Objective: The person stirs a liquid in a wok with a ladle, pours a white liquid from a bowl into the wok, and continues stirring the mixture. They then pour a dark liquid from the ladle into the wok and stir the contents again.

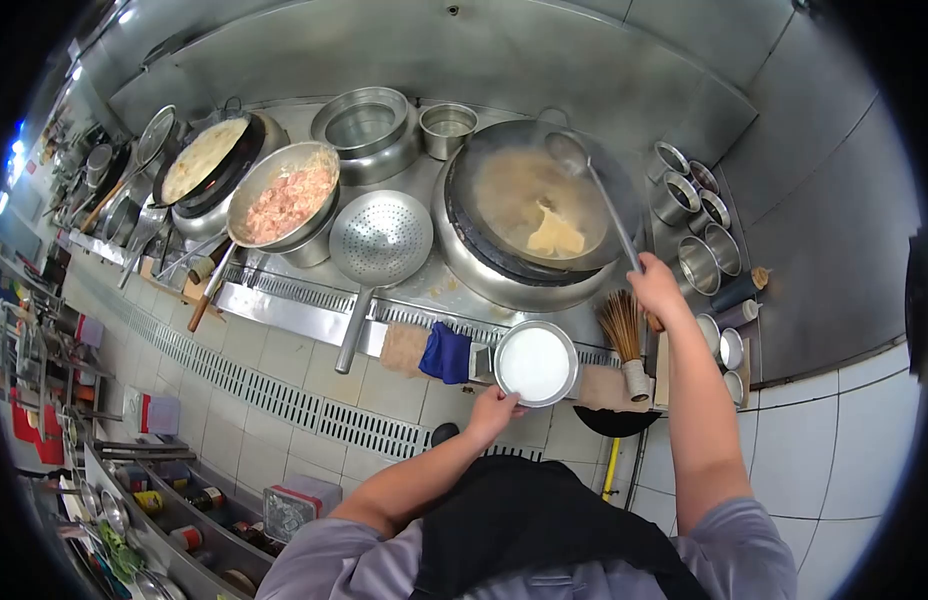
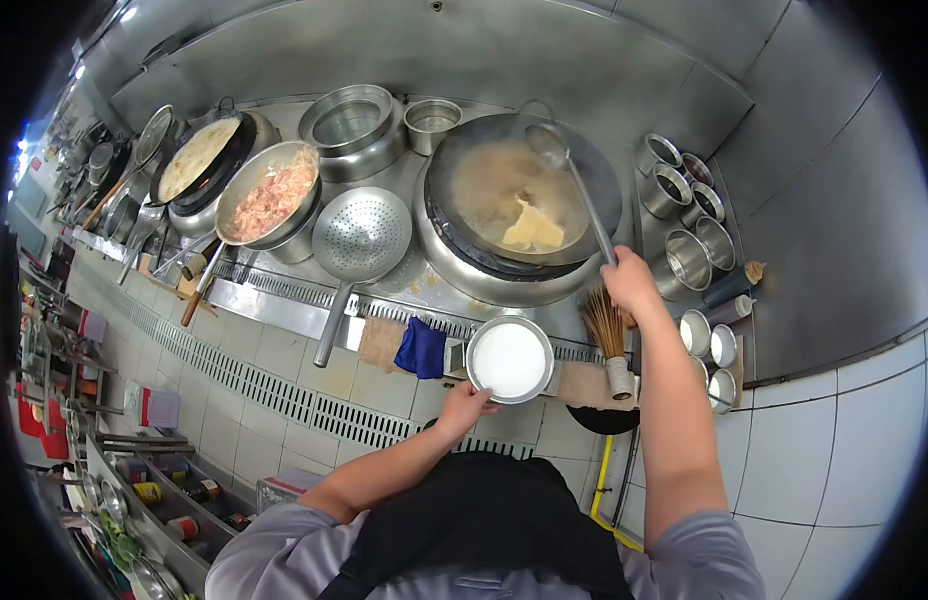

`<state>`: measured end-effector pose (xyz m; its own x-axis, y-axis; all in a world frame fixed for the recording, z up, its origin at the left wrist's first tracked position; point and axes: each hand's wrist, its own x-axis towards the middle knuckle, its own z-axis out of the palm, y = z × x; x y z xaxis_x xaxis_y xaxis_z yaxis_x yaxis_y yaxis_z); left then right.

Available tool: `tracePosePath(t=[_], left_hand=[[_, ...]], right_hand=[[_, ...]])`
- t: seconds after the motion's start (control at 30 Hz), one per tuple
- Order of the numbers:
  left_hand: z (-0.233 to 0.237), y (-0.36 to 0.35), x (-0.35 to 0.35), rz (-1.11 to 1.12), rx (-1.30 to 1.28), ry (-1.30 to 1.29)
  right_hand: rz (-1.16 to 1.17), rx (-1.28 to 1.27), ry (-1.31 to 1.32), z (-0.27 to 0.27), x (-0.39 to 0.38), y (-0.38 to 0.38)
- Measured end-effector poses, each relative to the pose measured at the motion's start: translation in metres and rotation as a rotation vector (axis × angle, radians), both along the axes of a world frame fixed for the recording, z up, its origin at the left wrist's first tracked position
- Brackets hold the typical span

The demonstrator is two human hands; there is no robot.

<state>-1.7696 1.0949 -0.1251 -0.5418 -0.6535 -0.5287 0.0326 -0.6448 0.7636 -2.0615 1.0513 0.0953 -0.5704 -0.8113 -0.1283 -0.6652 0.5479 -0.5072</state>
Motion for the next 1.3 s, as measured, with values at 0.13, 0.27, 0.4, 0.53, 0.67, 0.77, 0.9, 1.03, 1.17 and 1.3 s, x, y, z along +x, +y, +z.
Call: tracePosePath(t=[0.13, 0.27, 0.4, 0.53, 0.67, 0.77, 0.9, 1.03, 1.17, 1.3], left_hand=[[0.005, -0.005, 0.007, -0.063, 0.015, -0.015], [0.016, -0.005, 0.023, -0.06, 0.088, -0.063], [0.037, -0.004, 0.047, 0.077, 0.061, -0.159], [0.028, 0.008, 0.089, 0.177, -0.093, -0.234], [0.02, 0.022, 0.128, 0.337, -0.101, -0.429], [0.026, 0.016, 0.14, 0.453, -0.329, -0.547], [0.05, -0.035, 0.129, 0.409, -0.732, -0.848], [0.047, -0.09, 0.125, 0.132, -1.165, -1.115], [0.011, -0.111, 0.137, -0.342, -1.192, -1.356], [0.017, -0.107, 0.133, -0.359, -1.198, -1.421]], right_hand=[[-0.056, -0.032, -0.06, -0.013, -0.017, -0.02], [-0.082, 0.027, -0.436, -0.04, -0.006, -0.015], [-0.113, -0.048, -1.103, -0.04, 0.01, -0.001], [-0.166, -0.099, -1.817, -0.018, -0.003, 0.006], [-0.051, -0.017, -1.633, 0.009, -0.024, 0.011], [0.041, 0.001, -1.341, 0.027, -0.037, 0.021], [0.113, -0.021, -1.063, 0.051, -0.05, 0.03], [0.203, -0.137, -0.826, 0.057, -0.062, 0.03], [0.162, -0.193, -0.612, 0.053, -0.065, 0.017], [0.091, -0.193, -0.24, 0.012, -0.055, 0.001]])
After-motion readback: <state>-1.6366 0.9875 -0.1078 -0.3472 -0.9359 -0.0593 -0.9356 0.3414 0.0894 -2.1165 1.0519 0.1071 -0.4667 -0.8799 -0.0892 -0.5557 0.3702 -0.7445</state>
